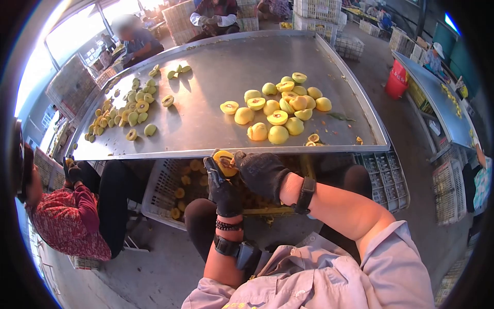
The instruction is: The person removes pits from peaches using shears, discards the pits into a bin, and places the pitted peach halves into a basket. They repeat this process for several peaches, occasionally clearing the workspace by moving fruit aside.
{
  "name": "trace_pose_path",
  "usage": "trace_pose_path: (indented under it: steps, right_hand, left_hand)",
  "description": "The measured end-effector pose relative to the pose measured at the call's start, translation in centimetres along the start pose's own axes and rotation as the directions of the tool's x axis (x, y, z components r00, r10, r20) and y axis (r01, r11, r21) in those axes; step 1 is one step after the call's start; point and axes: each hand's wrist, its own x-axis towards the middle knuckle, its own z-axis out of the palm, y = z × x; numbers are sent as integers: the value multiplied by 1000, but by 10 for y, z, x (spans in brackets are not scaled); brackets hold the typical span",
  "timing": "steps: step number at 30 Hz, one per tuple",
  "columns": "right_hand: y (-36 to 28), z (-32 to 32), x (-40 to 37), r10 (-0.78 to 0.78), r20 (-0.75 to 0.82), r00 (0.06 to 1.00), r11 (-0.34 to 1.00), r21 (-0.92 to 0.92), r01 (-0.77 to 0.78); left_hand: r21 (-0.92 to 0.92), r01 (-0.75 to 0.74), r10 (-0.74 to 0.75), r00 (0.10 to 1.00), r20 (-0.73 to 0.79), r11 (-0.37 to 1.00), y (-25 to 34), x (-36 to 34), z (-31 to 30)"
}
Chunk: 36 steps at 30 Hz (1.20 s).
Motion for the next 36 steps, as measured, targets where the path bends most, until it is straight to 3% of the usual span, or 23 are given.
trace_pose_path:
  steps: [3,6,8,10,15,17,20,22,24,26,27,30,33,36]
  right_hand:
    - [5,2,3,-49,47,998,996,74,45]
    - [2,-12,5,-56,212,976,994,100,35]
    - [5,-11,5,-60,230,971,974,226,6]
    - [9,-10,2,-52,240,969,950,311,-26]
    - [17,-4,1,4,257,966,940,330,-91]
    - [14,-9,1,15,309,951,932,339,-124]
    - [12,-15,-7,12,361,933,919,363,-153]
    - [15,-17,-10,-4,383,924,913,378,-153]
    - [23,-9,-15,-31,364,931,878,454,-148]
    - [32,-3,-19,-58,334,941,844,519,-132]
    - [35,4,-23,-42,279,960,766,626,-148]
    - [41,2,-30,-54,329,943,691,693,-203]
    - [32,-18,-32,26,495,869,517,737,-435]
    - [39,-14,-35,14,575,818,495,707,-505]
  left_hand:
    - [106,-34,30,999,37,994,17,8,-13]
    - [235,-123,130,991,-15,964,-5,5,-10]
    - [-248,164,-162,986,28,955,-2,7,-10]
    - [-525,362,-338,930,146,771,16,14,-14]
    - [-692,530,-437,836,331,490,34,17,-15]
    - [-408,404,-372,915,159,819,23,4,-4]
    - [-159,254,-249,967,51,954,15,-3,3]
    - [-155,232,-232,973,19,960,33,7,1]
    - [76,6,-6,1000,4,997,20,3,6]
    - [100,-40,37,999,30,994,15,1,11]
    - [58,-33,30,998,47,998,19,4,10]
    - [-11,-72,73,992,107,997,17,4,14]
    - [206,-294,281,955,92,933,21,4,17]
    - [249,-288,221,938,266,925,-2,-5,21]
